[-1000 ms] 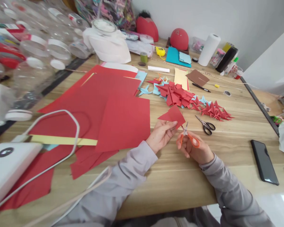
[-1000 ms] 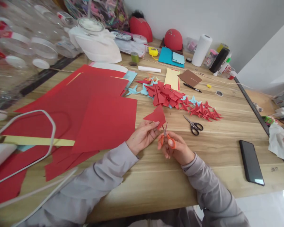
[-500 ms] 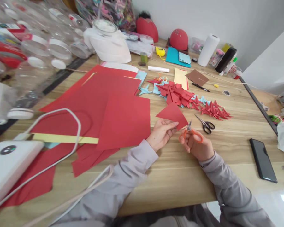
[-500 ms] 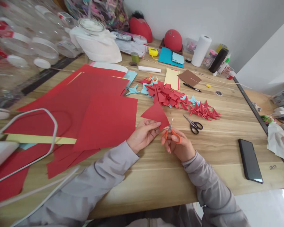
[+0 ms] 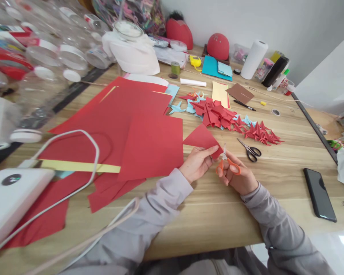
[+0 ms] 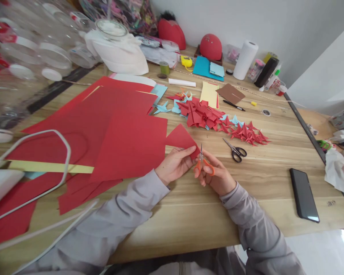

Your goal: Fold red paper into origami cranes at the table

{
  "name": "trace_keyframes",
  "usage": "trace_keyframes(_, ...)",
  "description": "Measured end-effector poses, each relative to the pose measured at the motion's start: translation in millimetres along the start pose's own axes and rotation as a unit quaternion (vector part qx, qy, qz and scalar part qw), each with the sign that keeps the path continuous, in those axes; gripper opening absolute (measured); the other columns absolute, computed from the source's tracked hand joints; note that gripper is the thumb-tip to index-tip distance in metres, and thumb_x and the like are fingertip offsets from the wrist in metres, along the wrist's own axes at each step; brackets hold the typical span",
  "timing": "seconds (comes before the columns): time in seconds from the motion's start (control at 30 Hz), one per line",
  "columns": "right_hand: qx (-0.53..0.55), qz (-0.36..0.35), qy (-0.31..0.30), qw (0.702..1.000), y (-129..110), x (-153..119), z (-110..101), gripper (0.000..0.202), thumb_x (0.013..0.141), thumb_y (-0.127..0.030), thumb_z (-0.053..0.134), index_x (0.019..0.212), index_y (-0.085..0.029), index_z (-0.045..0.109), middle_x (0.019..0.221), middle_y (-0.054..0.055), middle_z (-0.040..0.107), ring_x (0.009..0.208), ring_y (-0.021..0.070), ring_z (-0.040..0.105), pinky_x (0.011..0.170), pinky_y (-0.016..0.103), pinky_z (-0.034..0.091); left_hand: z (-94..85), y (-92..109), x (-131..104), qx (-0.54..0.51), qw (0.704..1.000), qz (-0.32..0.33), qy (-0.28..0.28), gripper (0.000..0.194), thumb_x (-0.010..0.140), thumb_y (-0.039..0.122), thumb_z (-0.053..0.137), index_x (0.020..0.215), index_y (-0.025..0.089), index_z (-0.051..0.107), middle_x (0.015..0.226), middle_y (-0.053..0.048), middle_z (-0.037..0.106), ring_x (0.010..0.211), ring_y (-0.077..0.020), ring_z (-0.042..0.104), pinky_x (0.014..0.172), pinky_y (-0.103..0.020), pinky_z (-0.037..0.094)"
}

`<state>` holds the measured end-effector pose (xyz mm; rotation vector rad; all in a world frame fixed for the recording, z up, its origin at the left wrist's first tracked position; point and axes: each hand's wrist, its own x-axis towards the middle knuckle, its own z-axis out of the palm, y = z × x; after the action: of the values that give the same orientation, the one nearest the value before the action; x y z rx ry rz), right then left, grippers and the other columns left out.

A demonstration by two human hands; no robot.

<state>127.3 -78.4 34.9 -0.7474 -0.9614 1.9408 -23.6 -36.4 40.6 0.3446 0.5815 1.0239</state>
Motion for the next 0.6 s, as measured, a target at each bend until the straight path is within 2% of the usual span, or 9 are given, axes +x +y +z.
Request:
trace_keyframes(0.13,0.045,0.037,-0.019,0.998,-2.2,-0.4,-0.3,0.041,0.073,-0.035,0.064,0.109,-0.022,0.048,0.076,0.001,0.062,0.051,0.009,0.055,0.038,0.017,0.04,0.3,-0.7,-0.6,0.026,1.0,0.009,0.003,0.008,0.069,0.012,0.07,0.066,0.009,0.063,0.061,-0.004,0.065,0.054,-0.0107,0.061,0.052,-0.02,0.049)
trace_keyframes(0.23,0.073,0.067,-0.036,0.994,-2.0,0.1,-3.4,0.039,0.071,-0.034,0.068,0.1,-0.018,0.049,0.08,0.002,0.061,0.06,0.0104,0.06,0.04,0.015,0.045,-0.9,-0.9,0.0,0.041,0.999,0.0,-0.004,0.012,0.067,0.014,0.072,0.064,0.008,0.063,0.06,-0.005,0.064,0.054,-0.0113,0.061,0.051,-0.02,0.048)
trace_keyframes(0.47,0.105,0.092,-0.072,0.988,-0.2,0.2,-5.4,0.047,0.065,-0.032,0.076,0.101,-0.019,0.048,0.077,-0.002,0.056,0.072,0.0118,0.063,0.053,0.019,0.054,-2.4,-1.9,-1.0,0.064,0.997,-0.018,-0.051,0.013,0.062,0.015,0.075,0.064,0.008,0.064,0.058,-0.004,0.063,0.052,-0.0089,0.058,0.051,-0.019,0.047)
trace_keyframes(0.6,0.099,0.091,-0.064,0.989,-1.2,-0.1,-4.2,0.046,0.065,-0.033,0.076,0.1,-0.018,0.05,0.078,-0.002,0.056,0.074,0.0122,0.062,0.058,0.022,0.056,-4.1,-3.2,-1.3,0.075,0.995,-0.017,-0.056,0.015,0.063,0.017,0.075,0.066,0.008,0.063,0.062,-0.006,0.065,0.053,-0.0108,0.059,0.051,-0.021,0.048)
